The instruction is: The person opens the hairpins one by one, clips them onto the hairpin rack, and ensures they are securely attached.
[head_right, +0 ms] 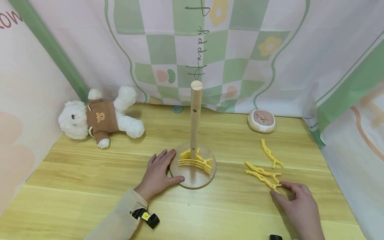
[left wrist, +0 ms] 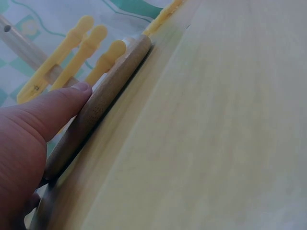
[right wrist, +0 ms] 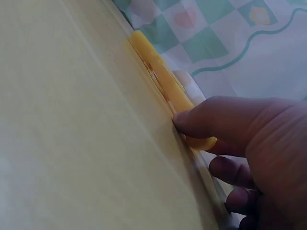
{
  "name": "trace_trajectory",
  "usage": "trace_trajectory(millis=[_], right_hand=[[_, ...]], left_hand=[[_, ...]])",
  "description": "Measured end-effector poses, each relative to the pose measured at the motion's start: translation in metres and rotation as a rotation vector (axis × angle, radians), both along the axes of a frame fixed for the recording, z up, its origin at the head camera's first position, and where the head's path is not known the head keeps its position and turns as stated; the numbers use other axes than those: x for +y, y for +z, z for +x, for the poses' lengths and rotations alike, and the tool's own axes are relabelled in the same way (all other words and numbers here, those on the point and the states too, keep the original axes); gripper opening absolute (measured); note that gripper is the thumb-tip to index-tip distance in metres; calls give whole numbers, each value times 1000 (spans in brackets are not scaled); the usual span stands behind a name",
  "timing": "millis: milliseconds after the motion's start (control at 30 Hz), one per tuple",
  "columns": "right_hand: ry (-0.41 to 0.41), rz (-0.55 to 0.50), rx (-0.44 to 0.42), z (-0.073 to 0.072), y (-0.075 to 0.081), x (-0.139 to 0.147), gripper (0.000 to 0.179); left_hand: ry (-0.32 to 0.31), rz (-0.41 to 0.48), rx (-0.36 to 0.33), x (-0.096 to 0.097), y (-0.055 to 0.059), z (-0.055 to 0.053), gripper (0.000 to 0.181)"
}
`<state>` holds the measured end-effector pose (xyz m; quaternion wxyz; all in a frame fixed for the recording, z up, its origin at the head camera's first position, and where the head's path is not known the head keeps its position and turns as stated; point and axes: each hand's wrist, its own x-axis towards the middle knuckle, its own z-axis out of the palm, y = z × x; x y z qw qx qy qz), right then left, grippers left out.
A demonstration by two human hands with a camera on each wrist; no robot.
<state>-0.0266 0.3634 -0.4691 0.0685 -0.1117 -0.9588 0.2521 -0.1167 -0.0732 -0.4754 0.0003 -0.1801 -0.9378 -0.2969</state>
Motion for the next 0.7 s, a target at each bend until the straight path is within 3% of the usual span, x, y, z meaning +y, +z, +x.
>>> trace_trajectory(millis=[133,233,433,700], right_hand=[[-64,-77,9,5,0,0,51],[-93,-196,58,8,0,-5,45],[-55,-421,232,3,-1,-24,33],[-72,-545,289,-3,5,-48,30]], left_hand=[[-3,-2,3,0,-1,0,101],[-3,-1,0,0,-1,0,101],[0,-2,2,0,0,1,100],[0,-17,13,0,-2,-1,101]])
